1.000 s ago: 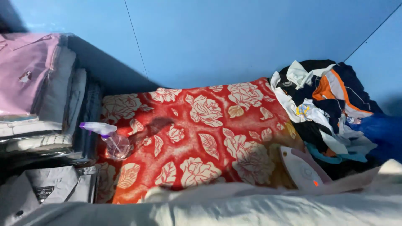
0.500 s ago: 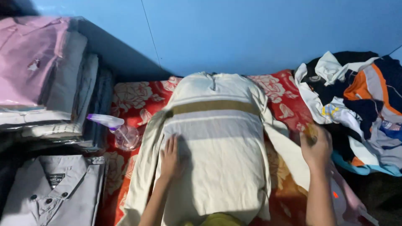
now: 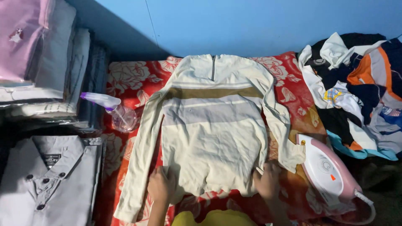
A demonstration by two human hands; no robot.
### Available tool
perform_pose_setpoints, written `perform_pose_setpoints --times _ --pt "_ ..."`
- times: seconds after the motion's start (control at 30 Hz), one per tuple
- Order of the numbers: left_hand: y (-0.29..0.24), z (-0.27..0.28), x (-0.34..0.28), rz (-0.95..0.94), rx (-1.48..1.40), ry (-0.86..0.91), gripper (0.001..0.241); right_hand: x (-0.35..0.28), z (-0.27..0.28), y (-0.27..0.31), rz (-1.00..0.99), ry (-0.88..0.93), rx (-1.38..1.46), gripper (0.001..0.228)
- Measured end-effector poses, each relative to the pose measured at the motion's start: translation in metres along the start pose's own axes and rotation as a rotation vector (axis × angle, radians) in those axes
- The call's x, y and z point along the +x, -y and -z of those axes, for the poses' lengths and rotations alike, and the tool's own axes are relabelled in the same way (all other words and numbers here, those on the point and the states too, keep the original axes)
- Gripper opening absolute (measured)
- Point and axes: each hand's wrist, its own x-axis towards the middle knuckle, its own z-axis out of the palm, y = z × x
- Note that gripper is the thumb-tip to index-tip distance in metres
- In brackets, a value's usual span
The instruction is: The person irons a grey shirt on a floral-patterned surface, smoothing the fabric and folding it. They then pick up a white jacket, spray it with water, and iron the sleeves and body.
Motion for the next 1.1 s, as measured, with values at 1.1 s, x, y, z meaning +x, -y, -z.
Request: perform_pose_setpoints --times 1.1 --pt "-0.144 0.057 -0.003 -0.516 -0.845 0.688 0.052 0.019 0.182 0.196 0.352 0.238 1.223 0.12"
